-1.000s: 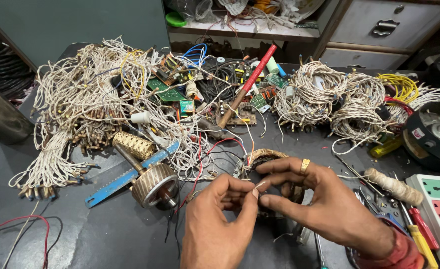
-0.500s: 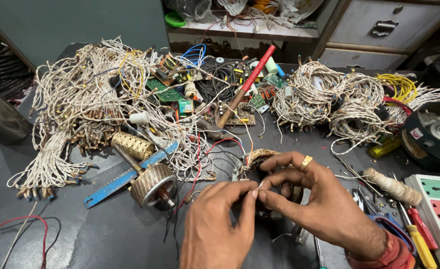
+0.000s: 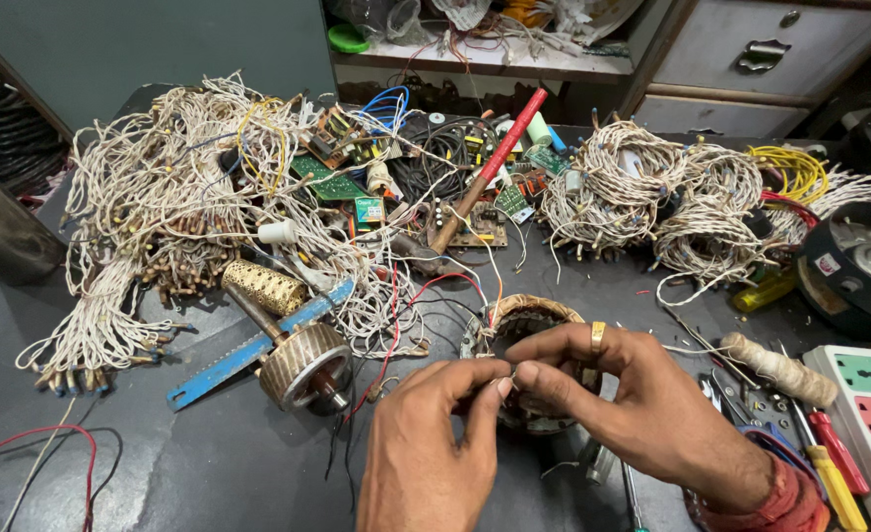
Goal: The person works on a circular electrical component, stripping and twisting wires with their hands and using scissors to trim wire ends. They repeatedly insert and adjust wires into the component's slots.
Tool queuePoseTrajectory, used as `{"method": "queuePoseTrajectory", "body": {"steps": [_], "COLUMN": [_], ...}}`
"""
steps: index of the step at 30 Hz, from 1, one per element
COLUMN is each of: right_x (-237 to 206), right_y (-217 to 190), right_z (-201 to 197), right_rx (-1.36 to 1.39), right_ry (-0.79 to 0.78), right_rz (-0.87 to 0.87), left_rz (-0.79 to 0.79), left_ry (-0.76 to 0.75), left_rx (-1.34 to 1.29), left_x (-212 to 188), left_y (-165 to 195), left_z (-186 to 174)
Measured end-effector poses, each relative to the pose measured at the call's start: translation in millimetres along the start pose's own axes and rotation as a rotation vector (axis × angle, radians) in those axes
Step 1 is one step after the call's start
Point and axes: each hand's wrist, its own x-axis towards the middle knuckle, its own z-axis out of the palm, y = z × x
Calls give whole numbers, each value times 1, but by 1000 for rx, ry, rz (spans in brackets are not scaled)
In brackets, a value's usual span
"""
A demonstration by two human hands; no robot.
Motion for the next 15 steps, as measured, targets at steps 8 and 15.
{"method": "queuePoseTrajectory", "body": {"steps": [8,15], "right_x": [0,-4], "right_y": [0,-2], "right_z": [7,0], "right_rx": [11,28], "right_ry": [56,-34], "right_rz": [-2,-94], "left_rz": [209,5], "left_ry": [54,17], "left_rx": [62,-70], "left_x": [-1,-1], "left_y": [-10,-10], "left_z": [3,5]}}
